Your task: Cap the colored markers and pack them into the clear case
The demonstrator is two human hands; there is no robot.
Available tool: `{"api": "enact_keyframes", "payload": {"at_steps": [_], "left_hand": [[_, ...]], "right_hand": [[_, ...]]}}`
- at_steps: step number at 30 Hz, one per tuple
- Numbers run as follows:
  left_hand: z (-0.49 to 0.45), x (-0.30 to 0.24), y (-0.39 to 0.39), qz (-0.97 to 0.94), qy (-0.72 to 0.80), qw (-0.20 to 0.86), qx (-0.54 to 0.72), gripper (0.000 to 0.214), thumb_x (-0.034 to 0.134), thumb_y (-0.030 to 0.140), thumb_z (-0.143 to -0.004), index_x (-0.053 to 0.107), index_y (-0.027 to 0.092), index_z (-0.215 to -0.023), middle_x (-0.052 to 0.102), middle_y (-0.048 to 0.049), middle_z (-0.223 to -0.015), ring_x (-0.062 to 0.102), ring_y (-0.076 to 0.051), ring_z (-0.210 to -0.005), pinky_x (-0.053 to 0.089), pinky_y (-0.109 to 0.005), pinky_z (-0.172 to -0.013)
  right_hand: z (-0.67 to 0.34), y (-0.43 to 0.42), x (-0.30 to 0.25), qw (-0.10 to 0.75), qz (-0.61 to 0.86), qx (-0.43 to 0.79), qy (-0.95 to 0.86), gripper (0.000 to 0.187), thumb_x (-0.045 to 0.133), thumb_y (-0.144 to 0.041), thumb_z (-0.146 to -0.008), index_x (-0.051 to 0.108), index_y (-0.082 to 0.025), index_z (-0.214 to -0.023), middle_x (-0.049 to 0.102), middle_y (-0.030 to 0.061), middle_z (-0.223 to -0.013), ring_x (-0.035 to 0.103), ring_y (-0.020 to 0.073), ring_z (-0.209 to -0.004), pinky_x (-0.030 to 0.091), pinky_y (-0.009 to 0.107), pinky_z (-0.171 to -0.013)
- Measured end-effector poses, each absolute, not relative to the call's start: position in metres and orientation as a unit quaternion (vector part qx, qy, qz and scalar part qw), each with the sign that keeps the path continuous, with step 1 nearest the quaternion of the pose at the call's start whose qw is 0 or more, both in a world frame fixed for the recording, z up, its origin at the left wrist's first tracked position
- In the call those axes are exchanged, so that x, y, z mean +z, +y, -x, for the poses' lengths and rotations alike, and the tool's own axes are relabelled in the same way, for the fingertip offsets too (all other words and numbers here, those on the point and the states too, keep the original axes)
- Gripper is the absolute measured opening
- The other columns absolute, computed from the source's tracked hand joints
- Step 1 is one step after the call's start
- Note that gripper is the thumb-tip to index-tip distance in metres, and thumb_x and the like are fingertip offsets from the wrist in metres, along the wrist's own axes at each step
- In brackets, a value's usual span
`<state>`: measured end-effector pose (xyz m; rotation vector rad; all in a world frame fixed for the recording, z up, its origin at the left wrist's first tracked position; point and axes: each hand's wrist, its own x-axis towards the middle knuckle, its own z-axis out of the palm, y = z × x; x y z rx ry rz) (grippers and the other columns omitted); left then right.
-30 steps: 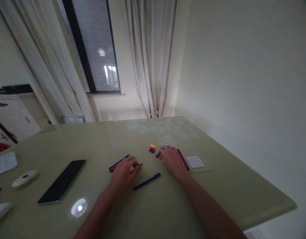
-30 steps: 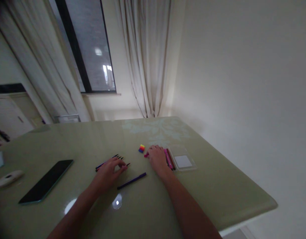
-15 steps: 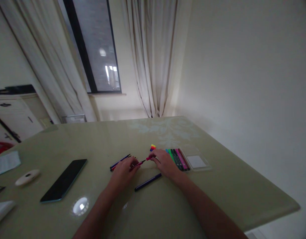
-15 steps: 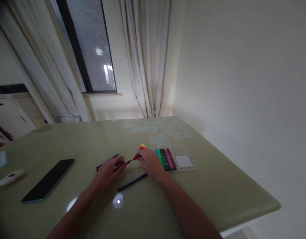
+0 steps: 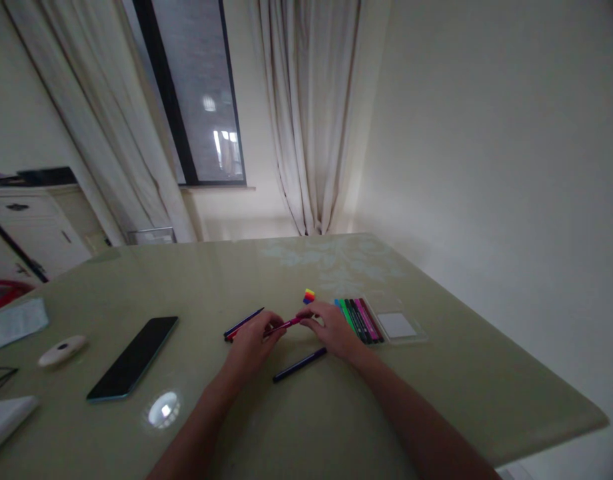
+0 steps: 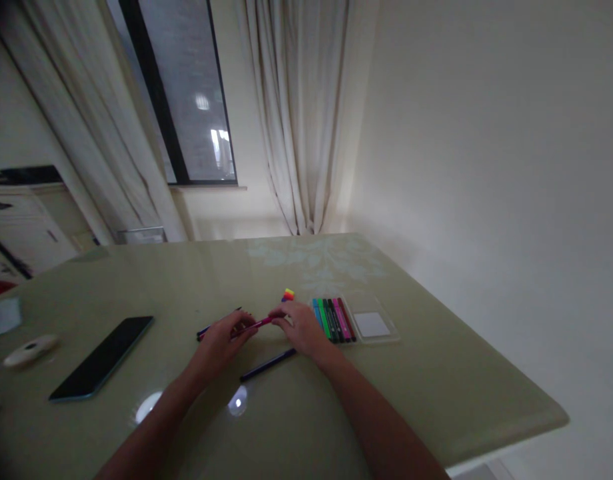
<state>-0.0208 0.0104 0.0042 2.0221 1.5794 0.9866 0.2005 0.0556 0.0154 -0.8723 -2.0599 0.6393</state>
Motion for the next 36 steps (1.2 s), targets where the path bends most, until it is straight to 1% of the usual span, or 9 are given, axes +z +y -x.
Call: {"api": "enact_keyframes", "payload": {"at_steps": [10,15,17,20,23,27,29,32,36], "left_hand": [[0.011,-0.002,0.012,-0.690,0.540,0.240,0.418,0.022,0.065,0.042,-0.089,0.069,0.021,-0.087,0.072,-0.0014,-0.081,0.064,-0.018,-0.072,0.045,-0.028,-0.067],[0.012,0.001,0.010,-0.711,0.547,0.230,0.378,0.023,0.062,0.043,-0.091,0.070,0.021,-0.091,0.072,-0.0013,-0.082,0.064,-0.018,-0.073,0.045,-0.028,-0.068],[0.012,0.003,0.007,-0.732,0.557,0.203,0.337,0.023,0.061,0.042,-0.092,0.071,0.022,-0.091,0.072,-0.0015,-0.083,0.063,-0.018,-0.074,0.044,-0.029,-0.068],[0.009,0.004,0.003,-0.761,0.563,0.169,0.274,0.020,0.061,0.039,-0.093,0.072,0.022,-0.090,0.071,-0.0024,-0.087,0.063,-0.019,-0.079,0.042,-0.029,-0.069],[0.002,0.003,-0.001,-0.782,0.553,0.163,0.237,0.020,0.063,0.039,-0.092,0.074,0.023,-0.089,0.071,-0.0033,-0.091,0.064,-0.020,-0.084,0.042,-0.029,-0.072],[-0.001,0.006,0.000,-0.787,0.547,0.180,0.223,0.026,0.061,0.046,-0.093,0.076,0.026,-0.089,0.070,-0.0030,-0.090,0.064,-0.020,-0.083,0.044,-0.030,-0.074],[0.007,0.008,0.003,-0.769,0.571,0.173,0.231,0.028,0.056,0.044,-0.095,0.076,0.024,-0.091,0.071,-0.0040,-0.093,0.065,-0.020,-0.084,0.045,-0.030,-0.076],[0.028,0.010,0.010,-0.710,0.649,0.118,0.248,0.026,0.052,0.035,-0.096,0.074,0.022,-0.096,0.072,-0.0067,-0.101,0.066,-0.023,-0.093,0.047,-0.032,-0.083],[0.058,0.008,0.016,-0.677,0.702,0.044,0.216,0.031,0.049,0.039,-0.097,0.073,0.020,-0.104,0.070,-0.0096,-0.106,0.065,-0.026,-0.101,0.048,-0.036,-0.089]], "right_hand": [[-0.198,0.054,0.016,0.422,0.353,0.347,-0.759,0.011,0.072,-0.028,-0.089,0.080,-0.023,-0.094,0.079,0.0035,-0.090,0.072,0.0203,-0.085,0.052,0.032,-0.082],[-0.200,0.059,0.017,0.395,0.355,0.367,-0.764,0.014,0.069,-0.030,-0.091,0.079,-0.021,-0.095,0.079,0.0040,-0.090,0.072,0.0206,-0.086,0.053,0.031,-0.080],[-0.204,0.063,0.017,0.390,0.384,0.328,-0.770,0.020,0.061,-0.029,-0.096,0.078,-0.020,-0.100,0.079,0.0057,-0.096,0.072,0.0209,-0.090,0.053,0.032,-0.084],[-0.212,0.069,0.014,0.358,0.469,0.172,-0.789,0.027,0.050,-0.023,-0.101,0.075,-0.018,-0.112,0.075,0.0106,-0.110,0.067,0.0236,-0.104,0.048,0.037,-0.096],[-0.215,0.072,0.008,0.262,0.514,0.032,-0.816,0.032,0.048,-0.018,-0.100,0.070,-0.019,-0.124,0.070,0.0128,-0.123,0.060,0.0273,-0.115,0.044,0.040,-0.099],[-0.209,0.072,0.002,0.181,0.513,-0.035,-0.838,0.038,0.053,-0.021,-0.099,0.062,-0.025,-0.135,0.057,0.0112,-0.144,0.051,0.0314,-0.125,0.042,0.045,-0.099],[-0.207,0.071,0.001,0.167,0.512,-0.042,-0.842,0.035,0.057,-0.023,-0.097,0.064,-0.027,-0.132,0.056,0.0094,-0.145,0.050,0.0315,-0.126,0.040,0.045,-0.099],[-0.207,0.069,0.002,0.175,0.516,-0.033,-0.838,0.027,0.061,-0.024,-0.096,0.069,-0.027,-0.121,0.061,0.0078,-0.138,0.050,0.0291,-0.124,0.039,0.043,-0.097],[-0.208,0.065,0.006,0.181,0.532,-0.015,-0.827,0.014,0.063,-0.024,-0.095,0.072,-0.024,-0.105,0.066,0.0076,-0.127,0.052,0.0273,-0.120,0.038,0.042,-0.095]]}}
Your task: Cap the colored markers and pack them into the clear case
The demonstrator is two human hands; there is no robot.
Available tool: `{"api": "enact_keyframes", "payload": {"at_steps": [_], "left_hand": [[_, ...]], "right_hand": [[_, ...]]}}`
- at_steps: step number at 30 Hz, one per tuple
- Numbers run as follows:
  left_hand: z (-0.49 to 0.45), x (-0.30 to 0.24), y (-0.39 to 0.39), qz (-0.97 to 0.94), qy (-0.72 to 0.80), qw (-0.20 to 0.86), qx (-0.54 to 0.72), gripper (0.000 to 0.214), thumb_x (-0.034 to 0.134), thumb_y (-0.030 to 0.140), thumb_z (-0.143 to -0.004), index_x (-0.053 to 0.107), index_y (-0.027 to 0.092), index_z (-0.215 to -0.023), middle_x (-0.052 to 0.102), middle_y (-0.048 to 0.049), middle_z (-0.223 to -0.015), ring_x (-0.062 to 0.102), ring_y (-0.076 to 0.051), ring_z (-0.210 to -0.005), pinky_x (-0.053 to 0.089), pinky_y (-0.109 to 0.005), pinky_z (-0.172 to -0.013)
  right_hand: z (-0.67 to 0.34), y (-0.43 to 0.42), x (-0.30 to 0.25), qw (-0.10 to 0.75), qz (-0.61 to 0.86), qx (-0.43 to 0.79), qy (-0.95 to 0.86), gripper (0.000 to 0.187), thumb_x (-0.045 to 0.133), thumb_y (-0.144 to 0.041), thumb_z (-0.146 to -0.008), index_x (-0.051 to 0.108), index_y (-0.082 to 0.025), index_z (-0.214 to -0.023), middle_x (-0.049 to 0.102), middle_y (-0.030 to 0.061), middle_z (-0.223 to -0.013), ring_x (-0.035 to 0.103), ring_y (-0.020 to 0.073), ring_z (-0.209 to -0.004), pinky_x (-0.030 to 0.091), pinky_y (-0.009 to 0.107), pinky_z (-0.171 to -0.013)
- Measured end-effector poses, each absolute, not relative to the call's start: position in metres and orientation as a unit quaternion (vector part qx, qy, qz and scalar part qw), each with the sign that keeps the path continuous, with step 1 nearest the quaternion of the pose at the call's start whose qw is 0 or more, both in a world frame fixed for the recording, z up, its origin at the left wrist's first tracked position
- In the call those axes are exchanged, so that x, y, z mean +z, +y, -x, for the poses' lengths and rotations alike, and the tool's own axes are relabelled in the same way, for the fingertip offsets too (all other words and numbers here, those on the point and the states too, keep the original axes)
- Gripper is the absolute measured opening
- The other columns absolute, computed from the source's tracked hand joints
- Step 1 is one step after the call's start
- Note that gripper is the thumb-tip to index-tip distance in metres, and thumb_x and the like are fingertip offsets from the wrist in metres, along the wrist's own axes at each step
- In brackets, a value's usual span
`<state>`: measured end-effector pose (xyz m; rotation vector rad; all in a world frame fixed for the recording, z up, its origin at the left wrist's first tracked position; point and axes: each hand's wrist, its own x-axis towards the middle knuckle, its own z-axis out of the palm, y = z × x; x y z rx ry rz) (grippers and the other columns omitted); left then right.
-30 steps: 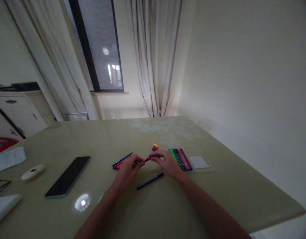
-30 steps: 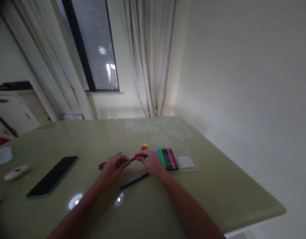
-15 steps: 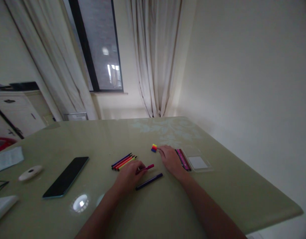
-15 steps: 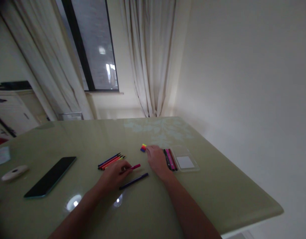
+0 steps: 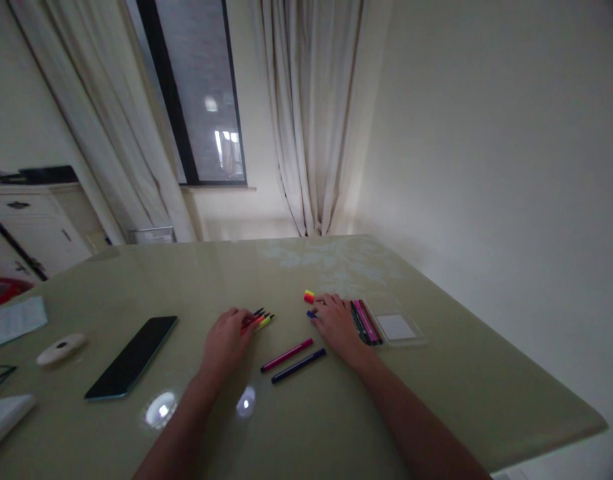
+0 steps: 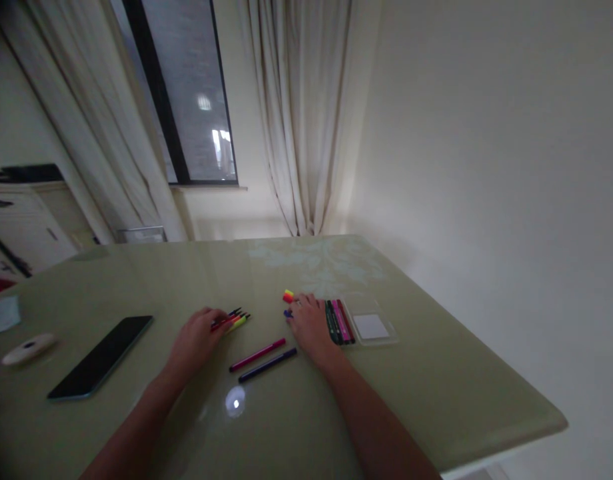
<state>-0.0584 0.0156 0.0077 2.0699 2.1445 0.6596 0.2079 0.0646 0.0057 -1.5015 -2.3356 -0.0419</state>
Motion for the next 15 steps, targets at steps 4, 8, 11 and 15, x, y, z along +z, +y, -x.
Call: {"api": "enact_keyframes", "payload": {"at_steps": [4,8,11,15], "left_hand": [[0.071,0.005,0.016,-0.637,0.753,-0.003,0.166,0.036,0.046,0.038,-0.097,0.073,0.019,-0.112,0.068,-0.0121,-0.120,0.061,-0.031,-0.112,0.047,-0.041,-0.095],[0.076,0.003,0.016,-0.629,0.760,0.030,0.158,0.030,0.046,0.035,-0.097,0.072,0.021,-0.104,0.072,-0.0100,-0.113,0.063,-0.030,-0.108,0.048,-0.039,-0.092],[0.079,0.001,0.018,-0.636,0.745,0.059,0.192,0.025,0.048,0.034,-0.096,0.067,0.020,-0.102,0.073,-0.0091,-0.104,0.066,-0.028,-0.101,0.049,-0.039,-0.089],[0.071,-0.001,0.021,-0.648,0.700,0.073,0.291,0.029,0.047,0.034,-0.096,0.067,0.019,-0.110,0.071,-0.0102,-0.109,0.066,-0.026,-0.102,0.050,-0.039,-0.092]], "right_hand": [[-0.206,0.062,0.008,0.168,0.536,-0.006,-0.827,0.010,0.064,-0.023,-0.095,0.073,-0.022,-0.098,0.067,0.0081,-0.125,0.053,0.0279,-0.119,0.036,0.042,-0.094],[-0.202,0.061,0.010,0.190,0.524,0.016,-0.830,0.010,0.061,-0.020,-0.096,0.071,-0.022,-0.100,0.070,0.0081,-0.119,0.056,0.0275,-0.115,0.035,0.041,-0.092],[-0.200,0.060,0.010,0.247,0.508,0.058,-0.823,0.012,0.058,-0.019,-0.098,0.069,-0.022,-0.104,0.073,0.0066,-0.113,0.061,0.0254,-0.108,0.034,0.039,-0.092],[-0.198,0.059,0.008,0.321,0.476,0.111,-0.811,0.009,0.060,-0.021,-0.099,0.069,-0.022,-0.101,0.076,0.0041,-0.103,0.065,0.0225,-0.100,0.034,0.036,-0.091]]}}
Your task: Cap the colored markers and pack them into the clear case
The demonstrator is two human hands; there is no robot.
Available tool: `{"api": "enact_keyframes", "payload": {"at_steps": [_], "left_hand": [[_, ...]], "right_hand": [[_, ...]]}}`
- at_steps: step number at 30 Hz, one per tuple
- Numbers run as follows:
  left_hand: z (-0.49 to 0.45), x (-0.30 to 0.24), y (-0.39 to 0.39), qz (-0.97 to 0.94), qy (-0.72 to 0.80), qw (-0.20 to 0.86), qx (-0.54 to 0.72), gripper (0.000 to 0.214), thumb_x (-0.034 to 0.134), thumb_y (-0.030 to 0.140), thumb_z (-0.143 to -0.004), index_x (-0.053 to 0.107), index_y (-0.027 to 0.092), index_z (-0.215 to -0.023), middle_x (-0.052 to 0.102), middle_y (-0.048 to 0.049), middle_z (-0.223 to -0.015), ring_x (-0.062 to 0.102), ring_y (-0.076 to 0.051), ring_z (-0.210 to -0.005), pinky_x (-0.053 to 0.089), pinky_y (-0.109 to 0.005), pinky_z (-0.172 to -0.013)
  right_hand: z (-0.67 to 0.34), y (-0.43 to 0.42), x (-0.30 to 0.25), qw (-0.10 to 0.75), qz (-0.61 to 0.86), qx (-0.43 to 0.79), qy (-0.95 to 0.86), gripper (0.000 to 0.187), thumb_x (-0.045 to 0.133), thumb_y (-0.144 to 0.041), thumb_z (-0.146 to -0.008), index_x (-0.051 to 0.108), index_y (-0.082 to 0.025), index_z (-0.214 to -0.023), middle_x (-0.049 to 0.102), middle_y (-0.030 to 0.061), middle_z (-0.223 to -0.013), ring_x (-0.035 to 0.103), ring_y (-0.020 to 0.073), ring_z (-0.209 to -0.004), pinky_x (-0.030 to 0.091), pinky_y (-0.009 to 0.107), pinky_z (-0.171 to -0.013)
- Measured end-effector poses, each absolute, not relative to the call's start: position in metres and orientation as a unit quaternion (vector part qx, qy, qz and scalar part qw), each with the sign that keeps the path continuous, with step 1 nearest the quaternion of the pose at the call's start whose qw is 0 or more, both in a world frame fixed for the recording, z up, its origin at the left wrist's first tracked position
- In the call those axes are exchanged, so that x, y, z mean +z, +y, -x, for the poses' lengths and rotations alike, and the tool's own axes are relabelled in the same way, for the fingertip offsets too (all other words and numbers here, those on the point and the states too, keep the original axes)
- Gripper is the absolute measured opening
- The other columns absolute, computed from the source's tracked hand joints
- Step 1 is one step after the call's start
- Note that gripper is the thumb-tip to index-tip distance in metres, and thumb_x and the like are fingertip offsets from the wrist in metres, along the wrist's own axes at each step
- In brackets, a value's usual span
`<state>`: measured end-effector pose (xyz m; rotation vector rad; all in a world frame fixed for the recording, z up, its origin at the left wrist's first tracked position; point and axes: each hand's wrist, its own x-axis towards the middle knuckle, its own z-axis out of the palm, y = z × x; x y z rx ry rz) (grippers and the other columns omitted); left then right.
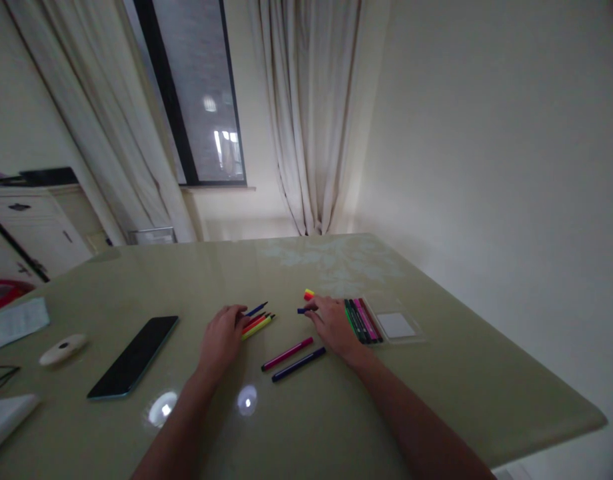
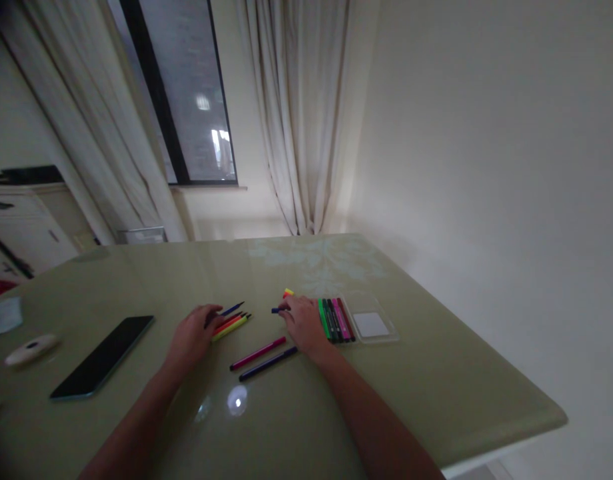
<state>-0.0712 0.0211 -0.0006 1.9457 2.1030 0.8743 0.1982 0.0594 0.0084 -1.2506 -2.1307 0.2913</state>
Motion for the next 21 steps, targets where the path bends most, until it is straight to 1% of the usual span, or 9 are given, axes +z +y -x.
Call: {"api": "enact_keyframes", "payload": {"at_steps": [3,6,15,19,21], "left_hand": [[0.055,0.002,0.022,-0.687,0.622,0.107,0.360,0.031,0.046,0.036,-0.096,0.071,0.021,-0.108,0.068,-0.0084,-0.109,0.067,-0.024,-0.100,0.051,-0.036,-0.091],[0.040,0.005,0.020,-0.704,0.582,0.141,0.382,0.029,0.049,0.035,-0.094,0.073,0.022,-0.103,0.068,-0.0071,-0.103,0.067,-0.022,-0.096,0.052,-0.034,-0.088],[0.033,0.007,0.017,-0.714,0.555,0.159,0.396,0.027,0.051,0.033,-0.094,0.074,0.022,-0.102,0.068,-0.0070,-0.101,0.067,-0.022,-0.094,0.052,-0.036,-0.087],[0.030,0.009,0.016,-0.713,0.556,0.161,0.396,0.026,0.052,0.034,-0.093,0.074,0.022,-0.101,0.070,-0.0071,-0.101,0.068,-0.022,-0.094,0.053,-0.036,-0.087],[0.028,0.010,0.015,-0.712,0.556,0.169,0.395,0.025,0.053,0.035,-0.092,0.074,0.023,-0.100,0.073,-0.0065,-0.101,0.069,-0.023,-0.096,0.053,-0.036,-0.088]], "right_hand": [[-0.198,0.059,0.009,0.358,0.461,0.121,-0.803,0.007,0.063,-0.023,-0.098,0.070,-0.022,-0.099,0.076,0.0037,-0.102,0.065,0.0220,-0.100,0.035,0.036,-0.091],[-0.199,0.058,0.010,0.377,0.453,0.125,-0.798,0.005,0.065,-0.023,-0.097,0.071,-0.022,-0.097,0.076,0.0034,-0.101,0.066,0.0217,-0.099,0.035,0.035,-0.091],[-0.199,0.057,0.010,0.397,0.439,0.133,-0.795,0.009,0.064,-0.024,-0.097,0.072,-0.023,-0.101,0.076,0.0036,-0.103,0.066,0.0209,-0.102,0.039,0.034,-0.093],[-0.199,0.057,0.011,0.417,0.418,0.173,-0.788,0.011,0.064,-0.027,-0.096,0.073,-0.023,-0.099,0.076,0.0048,-0.102,0.067,0.0219,-0.102,0.043,0.036,-0.095],[-0.199,0.057,0.011,0.429,0.395,0.215,-0.783,0.012,0.064,-0.028,-0.095,0.074,-0.023,-0.098,0.077,0.0041,-0.099,0.069,0.0207,-0.097,0.047,0.035,-0.092]]}}
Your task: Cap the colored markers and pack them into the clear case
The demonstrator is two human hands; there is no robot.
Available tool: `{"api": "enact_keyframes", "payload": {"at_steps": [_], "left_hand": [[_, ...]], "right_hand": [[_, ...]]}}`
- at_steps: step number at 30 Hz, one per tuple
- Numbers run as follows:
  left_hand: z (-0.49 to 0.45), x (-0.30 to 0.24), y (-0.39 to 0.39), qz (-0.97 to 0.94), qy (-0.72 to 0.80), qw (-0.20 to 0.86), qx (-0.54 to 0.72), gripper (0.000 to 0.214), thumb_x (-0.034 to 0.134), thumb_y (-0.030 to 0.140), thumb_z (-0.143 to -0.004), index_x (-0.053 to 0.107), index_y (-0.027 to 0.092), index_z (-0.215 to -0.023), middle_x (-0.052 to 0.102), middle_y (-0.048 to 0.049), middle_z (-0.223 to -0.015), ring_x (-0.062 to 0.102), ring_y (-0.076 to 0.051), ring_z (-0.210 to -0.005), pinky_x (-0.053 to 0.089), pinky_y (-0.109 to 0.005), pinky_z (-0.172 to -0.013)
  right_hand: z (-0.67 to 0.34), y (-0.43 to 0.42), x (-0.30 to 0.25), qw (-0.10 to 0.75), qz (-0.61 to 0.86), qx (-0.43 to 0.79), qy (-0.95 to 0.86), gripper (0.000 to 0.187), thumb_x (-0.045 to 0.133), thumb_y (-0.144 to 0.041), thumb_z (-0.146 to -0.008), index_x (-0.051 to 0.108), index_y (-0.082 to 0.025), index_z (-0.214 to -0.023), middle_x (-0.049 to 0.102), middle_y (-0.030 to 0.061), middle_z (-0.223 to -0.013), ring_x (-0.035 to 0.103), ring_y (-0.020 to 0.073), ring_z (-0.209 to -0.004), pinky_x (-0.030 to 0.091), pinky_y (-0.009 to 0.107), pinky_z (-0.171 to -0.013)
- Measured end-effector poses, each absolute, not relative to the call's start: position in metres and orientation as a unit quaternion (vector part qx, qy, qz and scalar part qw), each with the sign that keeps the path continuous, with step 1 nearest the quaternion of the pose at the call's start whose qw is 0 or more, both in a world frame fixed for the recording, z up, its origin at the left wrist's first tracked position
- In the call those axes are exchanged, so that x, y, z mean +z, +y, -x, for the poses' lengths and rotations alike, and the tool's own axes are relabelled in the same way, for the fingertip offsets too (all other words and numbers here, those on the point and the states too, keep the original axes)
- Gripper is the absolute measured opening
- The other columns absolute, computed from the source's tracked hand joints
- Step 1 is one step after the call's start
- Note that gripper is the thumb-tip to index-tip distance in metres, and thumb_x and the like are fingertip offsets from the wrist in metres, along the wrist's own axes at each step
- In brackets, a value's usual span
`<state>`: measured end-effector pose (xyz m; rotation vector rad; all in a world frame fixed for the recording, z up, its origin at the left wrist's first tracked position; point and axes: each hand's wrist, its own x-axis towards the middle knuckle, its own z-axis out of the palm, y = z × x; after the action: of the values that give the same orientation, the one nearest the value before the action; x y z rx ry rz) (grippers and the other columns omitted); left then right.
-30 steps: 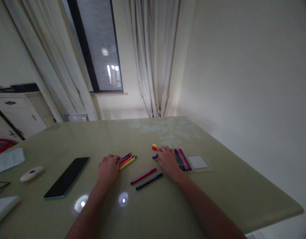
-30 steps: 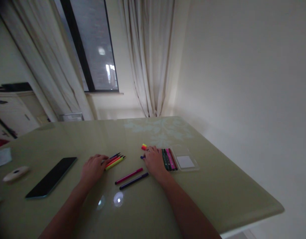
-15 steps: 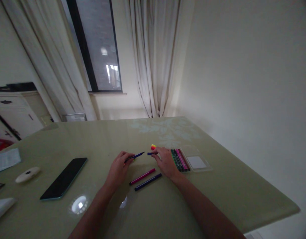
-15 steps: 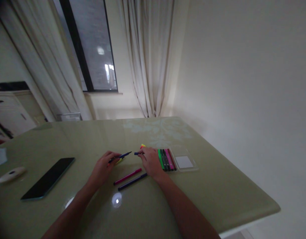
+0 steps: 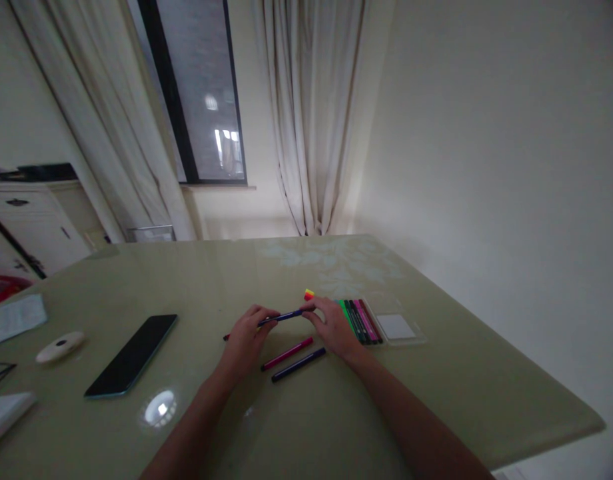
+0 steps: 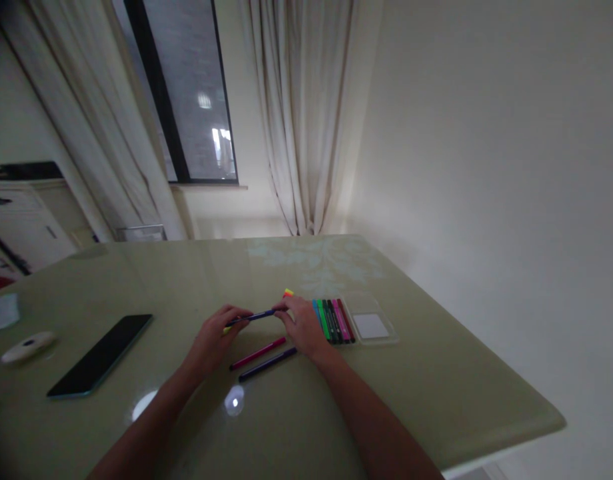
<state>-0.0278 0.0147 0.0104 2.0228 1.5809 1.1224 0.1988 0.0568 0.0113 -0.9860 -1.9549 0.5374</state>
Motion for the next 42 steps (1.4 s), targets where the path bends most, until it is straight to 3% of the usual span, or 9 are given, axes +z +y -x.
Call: {"api": "enact_keyframes", "payload": {"at_steps": [6,14,19,22,25,32,36,42], "left_hand": [[0.020,0.009,0.012,-0.686,0.560,0.203,0.418,0.024,0.057,0.037,-0.091,0.076,0.026,-0.100,0.079,-0.0027,-0.101,0.071,-0.023,-0.096,0.054,-0.036,-0.089],[0.009,0.012,0.008,-0.690,0.562,0.204,0.408,0.025,0.058,0.041,-0.092,0.076,0.023,-0.096,0.078,-0.0030,-0.087,0.070,-0.020,-0.079,0.053,-0.032,-0.077],[0.007,0.006,0.005,-0.745,0.564,0.179,0.308,0.022,0.057,0.034,-0.092,0.074,0.022,-0.093,0.077,-0.0061,-0.093,0.069,-0.023,-0.087,0.050,-0.034,-0.080],[0.007,0.004,0.004,-0.758,0.567,0.172,0.271,0.018,0.059,0.033,-0.089,0.074,0.022,-0.091,0.076,-0.0063,-0.092,0.068,-0.023,-0.087,0.048,-0.034,-0.077],[0.013,0.006,0.005,-0.760,0.567,0.177,0.264,0.021,0.061,0.039,-0.089,0.074,0.023,-0.088,0.074,-0.0058,-0.092,0.067,-0.023,-0.086,0.048,-0.033,-0.077],[0.063,0.005,0.019,-0.664,0.708,0.052,0.236,0.031,0.049,0.035,-0.095,0.076,0.020,-0.098,0.072,-0.0117,-0.101,0.066,-0.028,-0.097,0.048,-0.039,-0.086],[0.078,-0.001,0.019,-0.657,0.727,0.053,0.194,0.032,0.048,0.035,-0.095,0.077,0.022,-0.097,0.073,-0.0117,-0.103,0.066,-0.029,-0.100,0.047,-0.039,-0.086],[0.075,-0.003,0.020,-0.653,0.724,0.073,0.208,0.020,0.053,0.029,-0.091,0.071,0.022,-0.093,0.074,-0.0080,-0.098,0.067,-0.025,-0.095,0.048,-0.034,-0.082]], "right_hand": [[-0.199,0.059,0.010,0.452,0.380,0.335,-0.734,0.019,0.067,-0.036,-0.090,0.077,-0.021,-0.095,0.078,0.0056,-0.093,0.071,0.0219,-0.090,0.054,0.036,-0.085],[-0.207,0.066,0.011,0.400,0.388,0.354,-0.751,0.017,0.068,-0.033,-0.090,0.078,-0.019,-0.092,0.077,0.0045,-0.087,0.071,0.0201,-0.084,0.053,0.032,-0.079],[-0.209,0.076,0.008,0.317,0.471,0.131,-0.813,0.028,0.049,-0.023,-0.101,0.073,-0.020,-0.115,0.074,0.0097,-0.116,0.066,0.0234,-0.109,0.047,0.037,-0.098],[-0.207,0.078,0.003,0.225,0.505,-0.001,-0.833,0.035,0.049,-0.018,-0.099,0.066,-0.020,-0.130,0.064,0.0124,-0.137,0.056,0.0281,-0.122,0.043,0.042,-0.102],[-0.204,0.077,0.001,0.168,0.515,-0.051,-0.839,0.038,0.053,-0.018,-0.096,0.063,-0.022,-0.133,0.056,0.0120,-0.146,0.051,0.0314,-0.126,0.043,0.044,-0.099],[-0.205,0.072,0.004,0.169,0.521,-0.049,-0.835,0.024,0.059,-0.024,-0.096,0.069,-0.019,-0.117,0.065,0.0126,-0.128,0.054,0.0298,-0.117,0.043,0.043,-0.094],[-0.204,0.071,0.006,0.170,0.530,-0.031,-0.830,0.014,0.060,-0.025,-0.097,0.073,-0.019,-0.101,0.069,0.0126,-0.120,0.057,0.0294,-0.113,0.044,0.042,-0.093],[-0.198,0.063,0.007,0.291,0.462,0.139,-0.826,0.009,0.065,-0.025,-0.096,0.071,-0.019,-0.097,0.076,0.0059,-0.096,0.069,0.0209,-0.092,0.048,0.032,-0.084]]}}
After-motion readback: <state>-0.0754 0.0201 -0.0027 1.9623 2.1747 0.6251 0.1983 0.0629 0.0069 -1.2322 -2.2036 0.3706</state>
